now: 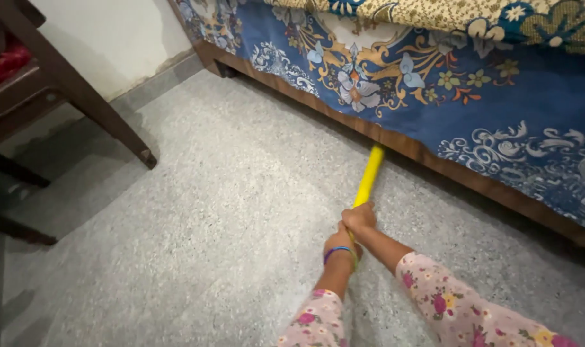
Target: The person sweeps the floor under a bed with a broom, then continues sweeping along the side while lifting the bedspread.
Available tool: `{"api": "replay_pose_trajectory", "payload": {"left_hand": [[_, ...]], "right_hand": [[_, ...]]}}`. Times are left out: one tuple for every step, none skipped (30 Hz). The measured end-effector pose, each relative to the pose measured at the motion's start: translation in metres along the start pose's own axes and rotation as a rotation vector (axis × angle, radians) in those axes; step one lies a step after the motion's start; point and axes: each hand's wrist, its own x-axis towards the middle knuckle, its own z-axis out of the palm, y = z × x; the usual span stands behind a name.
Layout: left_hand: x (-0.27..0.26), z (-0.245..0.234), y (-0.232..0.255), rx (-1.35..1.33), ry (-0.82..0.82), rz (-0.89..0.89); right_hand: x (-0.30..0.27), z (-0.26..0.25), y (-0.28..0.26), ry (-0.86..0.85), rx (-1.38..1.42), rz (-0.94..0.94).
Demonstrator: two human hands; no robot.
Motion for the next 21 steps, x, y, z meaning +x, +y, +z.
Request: {"api": "replay_pose_trajectory", "payload": {"left_hand": [[-0.011, 0.002, 0.012, -0.004, -0.002, 0.006], [-0.023, 0.003, 0.023, -0.146, 0.017, -0.040], [-0.033, 0.004, 0.036, -0.288, 0.035, -0.083], [-0.016, 0.029, 0.039, -0.292, 0.031, -0.076], [-0.001, 0.056, 0.042, -0.758, 0.028, -0.253], [0.014, 0.084, 0.045, -1.222, 0.015, -0.435], [0.015, 0.089, 0.050, -1.215, -0.002, -0.429], [0.017, 0.093, 0.054, -1.159, -0.017, -0.401], [0.018, 0.094, 0.053, -1.103, -0.026, -0.374], [0.019, 0.094, 0.053, -1.096, -0.037, -0.369], [0.021, 0.092, 0.053, -1.019, -0.040, -0.327], [0.023, 0.089, 0.052, -0.942, -0.043, -0.285], [0.022, 0.088, 0.053, -0.939, -0.051, -0.278], [0.021, 0.087, 0.055, -0.865, -0.055, -0.235], [0.021, 0.086, 0.059, -0.794, -0.059, -0.189], [0.020, 0.085, 0.065, -0.794, -0.068, -0.179], [0.017, 0.084, 0.071, -0.721, -0.072, -0.131], [0.015, 0.083, 0.077, -0.649, -0.076, -0.083], [0.014, 0.081, 0.080, -0.647, -0.082, -0.076], [0.013, 0.079, 0.083, -0.575, -0.081, -0.032], [0.012, 0.075, 0.083, -0.503, -0.074, 0.003]], "right_hand": [[0.004, -0.005, -0.001, 0.006, -0.002, -0.002], [0.008, -0.009, -0.003, -0.043, -0.119, -0.043], [0.015, -0.015, -0.005, -0.089, -0.235, -0.083], [0.020, -0.016, -0.006, -0.081, -0.237, -0.084], [0.024, -0.020, -0.005, -0.152, -0.400, -0.174], [0.030, -0.024, -0.002, -0.225, -0.562, -0.262], [0.032, -0.028, -0.003, -0.212, -0.562, -0.248], [0.034, -0.031, -0.003, -0.258, -0.646, -0.351], [0.032, -0.029, -0.005, -0.310, -0.728, -0.457], [0.021, -0.041, -0.015, -0.302, -0.726, -0.446], [0.010, -0.052, -0.028, -0.326, -0.762, -0.495], [-0.001, -0.062, -0.042, -0.351, -0.798, -0.545], [-0.001, -0.067, -0.041, -0.342, -0.799, -0.538], [-0.001, -0.072, -0.041, -0.317, -0.769, -0.547], [0.001, -0.079, -0.042, -0.289, -0.742, -0.557], [0.005, -0.081, -0.039, -0.277, -0.746, -0.553], [0.008, -0.085, -0.036, -0.214, -0.741, -0.491], [0.011, -0.088, -0.033, -0.150, -0.734, -0.430], [0.020, -0.085, -0.026, -0.142, -0.735, -0.426], [0.029, -0.083, -0.019, -0.069, -0.676, -0.316], [0.035, -0.076, -0.012, -0.004, -0.614, -0.212]]}}
